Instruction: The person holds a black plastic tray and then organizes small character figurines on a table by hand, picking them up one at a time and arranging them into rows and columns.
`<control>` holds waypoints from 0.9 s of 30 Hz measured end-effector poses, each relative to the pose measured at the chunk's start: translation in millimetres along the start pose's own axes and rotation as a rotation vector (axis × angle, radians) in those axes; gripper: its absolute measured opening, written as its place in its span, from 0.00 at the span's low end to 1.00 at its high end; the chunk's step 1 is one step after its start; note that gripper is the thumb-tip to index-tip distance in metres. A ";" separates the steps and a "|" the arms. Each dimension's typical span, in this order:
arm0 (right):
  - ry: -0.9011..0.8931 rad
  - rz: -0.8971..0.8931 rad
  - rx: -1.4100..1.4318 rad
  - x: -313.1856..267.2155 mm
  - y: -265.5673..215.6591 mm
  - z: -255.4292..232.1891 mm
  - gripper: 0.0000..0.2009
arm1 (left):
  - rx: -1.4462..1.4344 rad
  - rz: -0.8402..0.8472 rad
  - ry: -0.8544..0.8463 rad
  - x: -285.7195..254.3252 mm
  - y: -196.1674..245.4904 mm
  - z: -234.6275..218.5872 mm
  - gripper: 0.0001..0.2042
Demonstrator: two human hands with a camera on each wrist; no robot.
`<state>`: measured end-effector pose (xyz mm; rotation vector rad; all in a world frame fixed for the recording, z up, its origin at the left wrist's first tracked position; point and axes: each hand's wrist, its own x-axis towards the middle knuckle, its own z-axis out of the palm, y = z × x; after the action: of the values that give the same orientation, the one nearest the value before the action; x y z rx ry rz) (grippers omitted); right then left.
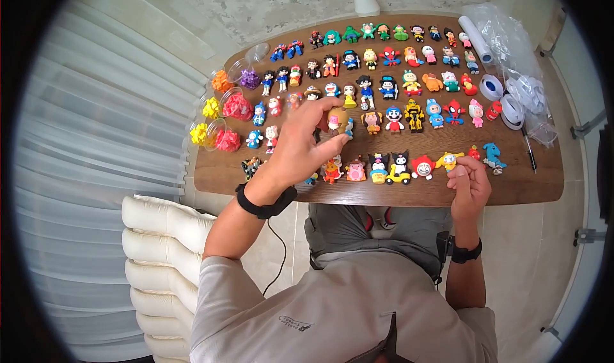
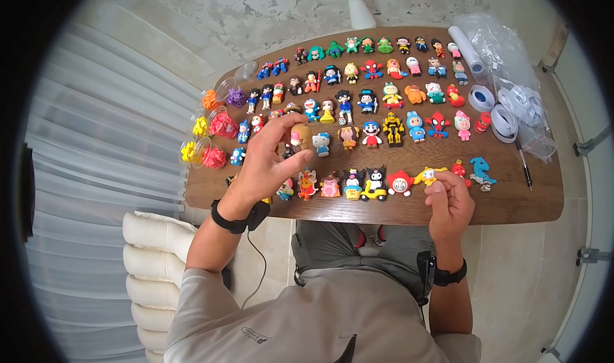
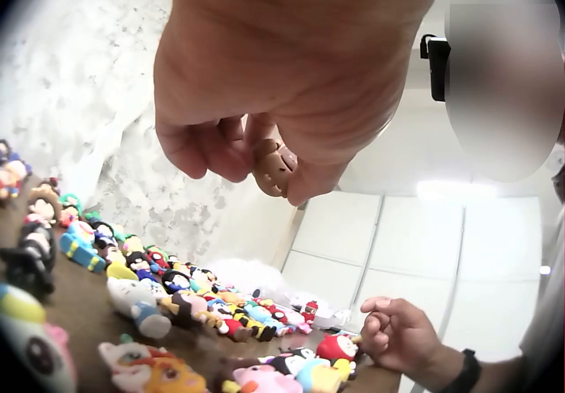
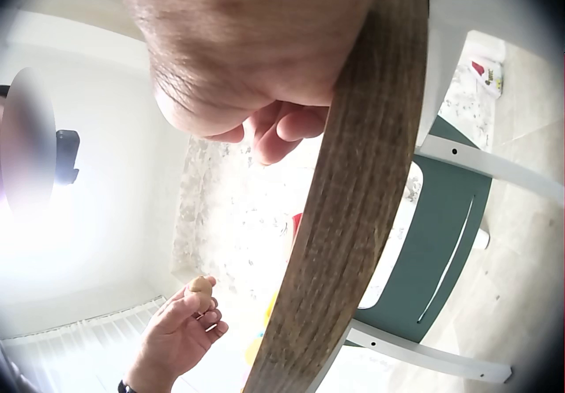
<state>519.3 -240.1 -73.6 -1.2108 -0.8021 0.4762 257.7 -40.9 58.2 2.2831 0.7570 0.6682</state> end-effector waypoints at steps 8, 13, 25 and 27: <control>-0.001 -0.004 0.004 -0.2 0.6 0.1 0.09 | -1.293 -0.218 -0.211 -4.5 6.5 -7.5 0.31; -0.003 -0.008 0.017 -0.6 3.1 -1.2 0.09 | -1.402 -0.178 -0.239 -3.9 3.3 -10.2 0.31; 0.000 -0.012 0.009 -1.9 1.5 -1.5 0.09 | 0.613 0.051 -0.193 24.9 -46.3 -11.1 0.20; 0.002 -0.016 0.017 -0.9 0.7 -0.7 0.09 | 0.738 -0.030 -0.231 21.5 -55.3 -4.2 0.21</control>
<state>519.2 -241.0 -74.6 -1.1883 -0.8044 0.4678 251.6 10.0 28.1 2.9255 1.0399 0.0917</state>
